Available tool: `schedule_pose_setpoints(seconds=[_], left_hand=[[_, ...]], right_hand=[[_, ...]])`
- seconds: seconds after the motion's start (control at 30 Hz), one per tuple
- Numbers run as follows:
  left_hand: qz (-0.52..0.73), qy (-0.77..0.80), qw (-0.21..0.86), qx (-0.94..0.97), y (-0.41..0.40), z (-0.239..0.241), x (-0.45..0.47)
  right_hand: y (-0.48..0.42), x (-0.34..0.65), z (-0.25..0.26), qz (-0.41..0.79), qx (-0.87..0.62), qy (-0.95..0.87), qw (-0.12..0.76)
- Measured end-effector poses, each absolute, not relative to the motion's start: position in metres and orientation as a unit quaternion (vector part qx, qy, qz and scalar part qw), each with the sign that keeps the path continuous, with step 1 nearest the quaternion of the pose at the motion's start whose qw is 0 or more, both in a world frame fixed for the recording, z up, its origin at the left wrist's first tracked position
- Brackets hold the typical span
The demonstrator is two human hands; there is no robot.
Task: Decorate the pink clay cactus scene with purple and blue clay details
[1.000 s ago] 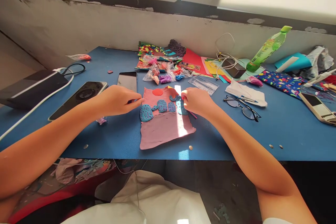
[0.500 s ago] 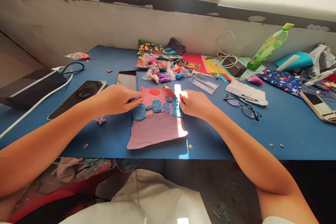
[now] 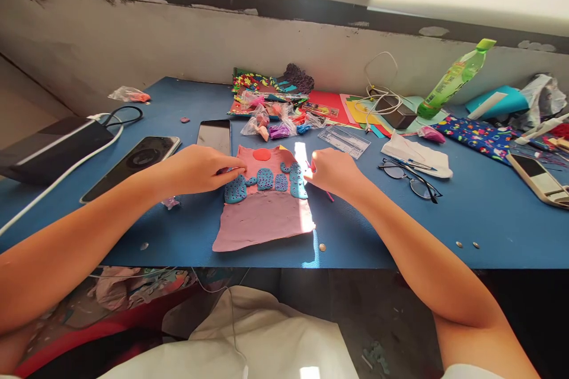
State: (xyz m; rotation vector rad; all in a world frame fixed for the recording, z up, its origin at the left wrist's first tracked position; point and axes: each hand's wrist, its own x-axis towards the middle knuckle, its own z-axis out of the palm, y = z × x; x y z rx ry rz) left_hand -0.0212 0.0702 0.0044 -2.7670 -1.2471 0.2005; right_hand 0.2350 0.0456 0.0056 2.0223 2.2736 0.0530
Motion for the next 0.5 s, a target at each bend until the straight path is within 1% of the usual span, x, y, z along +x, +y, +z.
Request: schedule_pose_setpoints(seconds=[0.1,0.2,0.33,0.5], left_hand=[[0.071,-0.411,0.051,-0.908,0.0697,0.0047,-0.0213],[0.071,-0.413,0.052,-0.907,0.0699,0.0046,-0.0218],[0.065,-0.412,0.050,-0.907,0.0705,0.0041,-0.0223],[0.072,-0.419,0.050,-0.904,0.0702,0.0046,-0.0215]], right_hand=[[0.0462,0.2346,0.0069,0.034,0.675,0.736,0.032],[0.0459,0.2335,0.0087,0.045,0.687,0.725,-0.008],[0.0454,0.2321,0.0085,0.056,0.692,0.714,-0.094],[0.0458,0.2321,0.0046,0.065,0.658,0.717,-0.222]])
